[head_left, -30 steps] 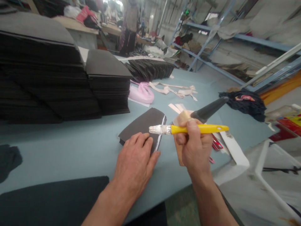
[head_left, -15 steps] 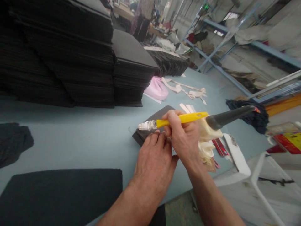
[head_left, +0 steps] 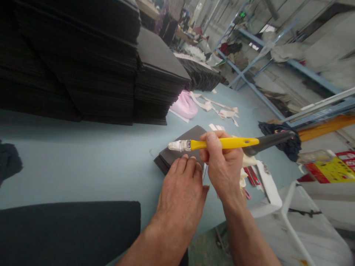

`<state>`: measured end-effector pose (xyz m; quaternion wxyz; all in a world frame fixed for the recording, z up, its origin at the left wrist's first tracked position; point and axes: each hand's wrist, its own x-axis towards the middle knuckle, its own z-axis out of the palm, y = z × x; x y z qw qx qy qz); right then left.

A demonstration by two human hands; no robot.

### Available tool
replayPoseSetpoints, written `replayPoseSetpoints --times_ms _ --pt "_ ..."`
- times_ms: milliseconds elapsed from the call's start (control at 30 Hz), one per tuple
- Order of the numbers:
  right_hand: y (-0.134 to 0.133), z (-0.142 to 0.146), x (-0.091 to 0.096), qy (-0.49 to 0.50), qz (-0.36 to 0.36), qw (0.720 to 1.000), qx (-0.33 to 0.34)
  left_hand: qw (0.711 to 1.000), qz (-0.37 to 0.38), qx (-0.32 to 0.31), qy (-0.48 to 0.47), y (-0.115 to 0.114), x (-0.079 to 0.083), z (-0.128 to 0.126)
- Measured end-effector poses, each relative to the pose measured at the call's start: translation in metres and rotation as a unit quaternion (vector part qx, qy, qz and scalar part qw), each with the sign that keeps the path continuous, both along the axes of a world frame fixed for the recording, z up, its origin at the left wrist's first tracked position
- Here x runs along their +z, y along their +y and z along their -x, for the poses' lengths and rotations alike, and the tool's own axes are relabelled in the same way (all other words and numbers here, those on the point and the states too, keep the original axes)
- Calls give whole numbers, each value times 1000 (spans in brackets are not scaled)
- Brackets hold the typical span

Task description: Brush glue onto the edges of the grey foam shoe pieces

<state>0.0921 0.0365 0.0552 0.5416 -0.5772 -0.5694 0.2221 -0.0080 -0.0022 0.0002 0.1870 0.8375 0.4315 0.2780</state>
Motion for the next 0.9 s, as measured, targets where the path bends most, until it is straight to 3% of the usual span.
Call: replayPoseSetpoints --times_ms 267,533,733,900 --pt "7 -27 -6 58 33 998 -5 999 -35 16 19 -1 1 0" --pt "26 -36 -11 68 42 995 52 998 -44 21 27 -1 0 0" --pt "50 -41 1 28 37 994 102 998 -41 19 39 -2 1 -1" --pt "50 -37 18 -27 33 982 186 999 -32 17 41 -1 1 0"
